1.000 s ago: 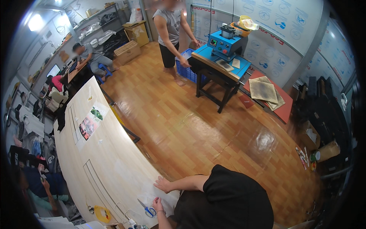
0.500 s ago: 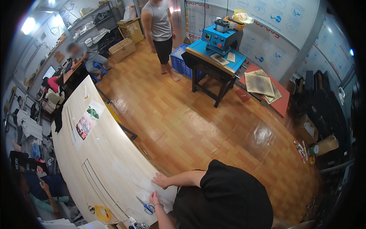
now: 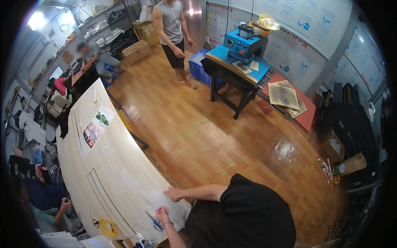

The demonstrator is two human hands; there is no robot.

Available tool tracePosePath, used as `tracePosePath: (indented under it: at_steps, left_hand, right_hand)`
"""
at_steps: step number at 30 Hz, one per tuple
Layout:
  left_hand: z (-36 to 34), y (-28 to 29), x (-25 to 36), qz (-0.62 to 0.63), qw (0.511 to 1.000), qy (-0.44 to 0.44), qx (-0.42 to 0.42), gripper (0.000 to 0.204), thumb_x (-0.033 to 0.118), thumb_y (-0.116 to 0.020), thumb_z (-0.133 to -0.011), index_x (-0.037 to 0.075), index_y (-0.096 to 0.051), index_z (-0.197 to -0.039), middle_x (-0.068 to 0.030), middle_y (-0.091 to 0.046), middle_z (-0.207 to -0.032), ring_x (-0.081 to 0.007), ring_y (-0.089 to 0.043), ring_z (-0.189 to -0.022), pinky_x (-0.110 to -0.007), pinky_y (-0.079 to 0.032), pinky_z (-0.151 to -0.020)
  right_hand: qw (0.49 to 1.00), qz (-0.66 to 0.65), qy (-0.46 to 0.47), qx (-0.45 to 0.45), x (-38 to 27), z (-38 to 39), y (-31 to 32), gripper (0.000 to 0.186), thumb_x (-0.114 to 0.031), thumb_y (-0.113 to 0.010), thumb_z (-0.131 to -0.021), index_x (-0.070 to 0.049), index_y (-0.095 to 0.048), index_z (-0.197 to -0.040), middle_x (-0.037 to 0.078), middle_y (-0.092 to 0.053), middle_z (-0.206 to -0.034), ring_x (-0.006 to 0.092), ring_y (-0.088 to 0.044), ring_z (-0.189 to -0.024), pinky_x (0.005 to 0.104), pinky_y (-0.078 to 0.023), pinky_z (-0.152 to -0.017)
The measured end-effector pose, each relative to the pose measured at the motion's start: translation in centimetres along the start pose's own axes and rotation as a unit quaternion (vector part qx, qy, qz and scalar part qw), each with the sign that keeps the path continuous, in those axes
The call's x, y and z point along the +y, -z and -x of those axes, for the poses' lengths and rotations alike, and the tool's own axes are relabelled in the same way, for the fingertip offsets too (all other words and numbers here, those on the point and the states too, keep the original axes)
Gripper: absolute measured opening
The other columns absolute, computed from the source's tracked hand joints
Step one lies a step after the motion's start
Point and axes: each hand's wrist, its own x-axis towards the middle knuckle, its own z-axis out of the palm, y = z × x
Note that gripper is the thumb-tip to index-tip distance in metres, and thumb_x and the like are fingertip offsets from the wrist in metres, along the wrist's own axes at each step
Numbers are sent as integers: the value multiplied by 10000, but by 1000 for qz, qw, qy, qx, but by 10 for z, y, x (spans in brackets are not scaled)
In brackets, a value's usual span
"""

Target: The person uses scissors to cut a sheet of white material on a work table. A coworker nearby handles black t-shirts, placing them on a heat press machine. The person continues cutting the material while the coworker operates the press.

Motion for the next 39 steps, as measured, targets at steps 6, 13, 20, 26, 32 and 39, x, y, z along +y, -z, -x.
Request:
tracePosePath:
  at_steps: [6, 13, 20, 26, 32, 39]
  left_hand:
    - [19, -1, 70, 31, 994, -101, -25, 143, 59, -741, -1025, 44, -638, -1124, -70, -743, -1024, -142, -704, -901, -267, -557, -767]
    - [29, 13, 91, -61, 974, -219, -18, 186, 60, -780, -986, 9, -649, -1107, -115, -739, -1128, -253, -716, -1077, -380, -572, -899]
    - [52, 9, 124, -181, 929, -315, 62, 534, 100, -859, -877, 33, -639, -1358, -174, -521, -1585, -359, -525, -1430, -524, -440, -1142]
    - [77, -7, 141, -203, 896, -364, 154, 861, 104, -918, -802, 46, -532, -1570, -166, -473, -1638, -403, -477, -1468, -527, -387, -1213]
    - [59, 20, 120, -222, 936, -271, -17, 536, 118, -874, -886, 0, -672, -1368, -154, -724, -1265, -293, -675, -1168, -440, -546, -1010]
    - [69, 27, 128, 5, 973, -230, -8, 165, 102, -714, -1058, -43, -714, -1137, -91, -770, -1073, -168, -715, -906, -327, -590, -837]
  right_hand:
    - [928, -326, -37, 179, 22, -46, -5, 590, -305, -499, -1049, -4, -530, -1556, 249, -652, -1471, 367, -593, -1404, 451, -464, -1170]
    - [870, -447, 46, 201, -46, 19, 79, 556, -273, -649, -1037, -64, -569, -1545, 144, -713, -1255, 235, -678, -1144, 375, -532, -1006]
    - [873, -398, 186, 210, -74, 70, 120, 659, -88, -693, -973, -130, -488, -1599, 75, -685, -1042, 189, -666, -979, 374, -549, -875]
    - [891, -261, 292, 231, -94, 79, 110, 587, -38, -644, -934, -82, -551, -1513, 146, -676, -842, 337, -688, -834, 447, -540, -802]
    - [914, -142, 361, 118, -116, 75, 103, 723, -50, -700, -923, -116, -470, -1605, 132, -706, -1048, 349, -676, -1022, 478, -511, -948]
    - [902, -73, 314, 287, -120, 82, 118, 869, -223, -815, -865, -143, -433, -1641, 139, -685, -1357, 351, -618, -1290, 501, -430, -1136]
